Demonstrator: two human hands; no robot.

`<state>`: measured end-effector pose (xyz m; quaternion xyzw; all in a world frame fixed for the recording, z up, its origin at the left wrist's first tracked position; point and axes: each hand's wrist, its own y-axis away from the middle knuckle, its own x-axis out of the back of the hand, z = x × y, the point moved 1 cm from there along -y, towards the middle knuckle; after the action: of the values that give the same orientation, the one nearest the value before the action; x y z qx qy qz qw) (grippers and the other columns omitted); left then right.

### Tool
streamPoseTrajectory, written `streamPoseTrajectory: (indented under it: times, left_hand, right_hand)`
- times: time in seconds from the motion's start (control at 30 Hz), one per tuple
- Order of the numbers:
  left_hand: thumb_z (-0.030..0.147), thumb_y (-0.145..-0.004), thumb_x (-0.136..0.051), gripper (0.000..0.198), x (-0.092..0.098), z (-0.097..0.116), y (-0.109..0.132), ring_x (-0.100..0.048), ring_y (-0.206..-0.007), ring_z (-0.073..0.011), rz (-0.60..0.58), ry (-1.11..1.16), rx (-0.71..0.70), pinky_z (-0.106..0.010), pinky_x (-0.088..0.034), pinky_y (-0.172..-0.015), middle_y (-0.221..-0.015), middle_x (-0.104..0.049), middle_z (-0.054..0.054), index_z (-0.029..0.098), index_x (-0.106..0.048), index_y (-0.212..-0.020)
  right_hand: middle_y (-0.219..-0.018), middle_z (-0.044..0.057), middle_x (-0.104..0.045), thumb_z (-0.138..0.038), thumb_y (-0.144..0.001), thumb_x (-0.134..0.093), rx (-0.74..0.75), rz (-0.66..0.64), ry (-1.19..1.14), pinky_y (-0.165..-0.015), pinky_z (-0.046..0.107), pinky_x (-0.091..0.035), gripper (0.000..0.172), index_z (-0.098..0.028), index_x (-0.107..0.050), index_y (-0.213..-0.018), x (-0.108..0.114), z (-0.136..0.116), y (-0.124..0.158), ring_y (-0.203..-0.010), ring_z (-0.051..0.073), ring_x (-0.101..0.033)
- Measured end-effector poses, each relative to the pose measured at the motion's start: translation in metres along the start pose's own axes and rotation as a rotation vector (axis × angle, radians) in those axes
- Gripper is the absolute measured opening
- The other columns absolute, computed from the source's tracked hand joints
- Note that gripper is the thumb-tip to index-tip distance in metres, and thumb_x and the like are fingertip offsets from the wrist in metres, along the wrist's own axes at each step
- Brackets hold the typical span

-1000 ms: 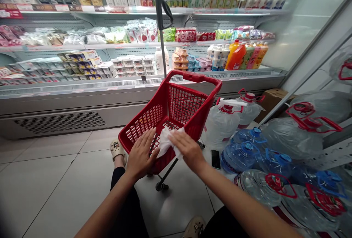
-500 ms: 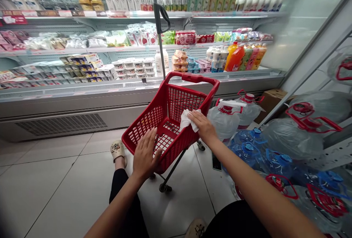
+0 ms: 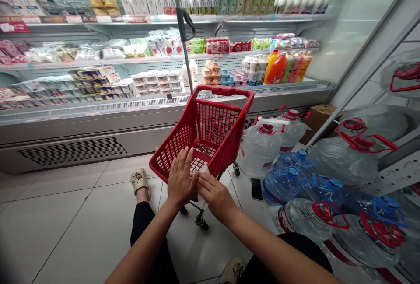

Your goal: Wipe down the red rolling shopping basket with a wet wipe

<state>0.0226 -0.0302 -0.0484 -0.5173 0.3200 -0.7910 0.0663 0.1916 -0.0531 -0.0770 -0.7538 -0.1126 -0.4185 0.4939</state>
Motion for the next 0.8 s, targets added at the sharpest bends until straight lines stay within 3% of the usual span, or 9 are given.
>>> streamPoseTrajectory:
  times: [0.07, 0.17, 0.23, 0.33, 0.43, 0.57, 0.8]
  left_hand:
    - [0.062, -0.103, -0.037, 0.079, 0.008, -0.008, -0.004, -0.024, -0.159, -0.0280, -0.093, 0.056, -0.088, -0.046, -0.025, -0.127, -0.173, -0.023, -0.012, 0.021, -0.014, -0.167]
    - [0.071, -0.096, -0.048, 0.088, 0.026, -0.037, -0.012, -0.029, -0.157, -0.0290, -0.264, 0.031, -0.245, -0.047, -0.023, -0.128, -0.170, -0.031, -0.008, 0.027, -0.019, -0.166]
    - [0.075, -0.091, -0.055, 0.090, 0.036, -0.063, -0.016, -0.034, -0.154, -0.0316, -0.336, -0.046, -0.286, -0.052, -0.017, -0.130, -0.164, -0.044, -0.007, 0.029, -0.028, -0.164]
    - [0.076, -0.088, -0.060, 0.087, 0.041, -0.097, -0.020, -0.051, -0.143, -0.0313, -0.413, -0.104, -0.306, -0.051, -0.020, -0.129, -0.149, -0.061, -0.011, 0.023, -0.047, -0.155]
    - [0.071, -0.089, -0.063, 0.077, 0.032, -0.106, -0.020, -0.063, -0.129, -0.0284, -0.392, -0.107, -0.279, -0.051, -0.024, -0.128, -0.137, -0.069, -0.011, 0.021, -0.057, -0.147]
    - [0.070, -0.088, -0.066, 0.078, 0.013, -0.088, -0.020, -0.065, -0.126, -0.0282, -0.289, -0.126, -0.196, -0.052, -0.029, -0.126, -0.138, -0.069, -0.012, 0.023, -0.054, -0.149]
    - [0.071, -0.086, -0.066, 0.086, 0.000, -0.060, -0.012, -0.064, -0.128, -0.0315, -0.199, -0.161, -0.175, -0.052, -0.032, -0.125, -0.143, -0.064, -0.016, 0.020, -0.049, -0.153]
  right_hand:
    - [-0.146, 0.007, -0.063, -0.003, -0.101, -0.044, 0.072, -0.023, -0.014, -0.122, 0.046, -0.044, 0.060, -0.022, -0.043, -0.158, 0.004, 0.001, 0.000, -0.145, 0.020, -0.049]
    - [-0.149, 0.004, -0.061, -0.009, -0.104, -0.047, 0.102, -0.048, -0.016, -0.122, 0.045, -0.043, 0.058, -0.029, -0.042, -0.158, 0.018, 0.032, -0.002, -0.143, 0.018, -0.052]
    - [-0.152, 0.002, -0.057, -0.008, -0.104, -0.045, 0.051, -0.047, -0.001, -0.124, 0.047, -0.041, 0.061, -0.033, -0.040, -0.159, 0.028, 0.061, -0.003, -0.144, 0.017, -0.050]
    - [-0.155, 0.001, -0.055, -0.004, -0.101, -0.041, -0.040, -0.035, 0.024, -0.126, 0.050, -0.037, 0.065, -0.035, -0.040, -0.159, 0.036, 0.098, -0.004, -0.145, 0.018, -0.049]
    - [-0.156, 0.001, -0.053, 0.000, -0.096, -0.039, -0.148, -0.007, 0.031, -0.127, 0.051, -0.035, 0.071, -0.034, -0.043, -0.158, 0.036, 0.115, -0.003, -0.148, 0.019, -0.045]
    - [-0.160, 0.000, -0.048, 0.003, -0.089, -0.036, -0.291, 0.058, -0.003, -0.127, 0.052, -0.034, 0.079, -0.034, -0.042, -0.159, 0.033, 0.102, 0.012, -0.152, 0.020, -0.038]
    - [-0.161, 0.002, -0.047, 0.000, -0.092, -0.035, -0.298, 0.077, 0.025, -0.124, 0.054, -0.038, 0.078, -0.033, -0.035, -0.162, 0.026, 0.034, 0.051, -0.152, 0.022, -0.038]
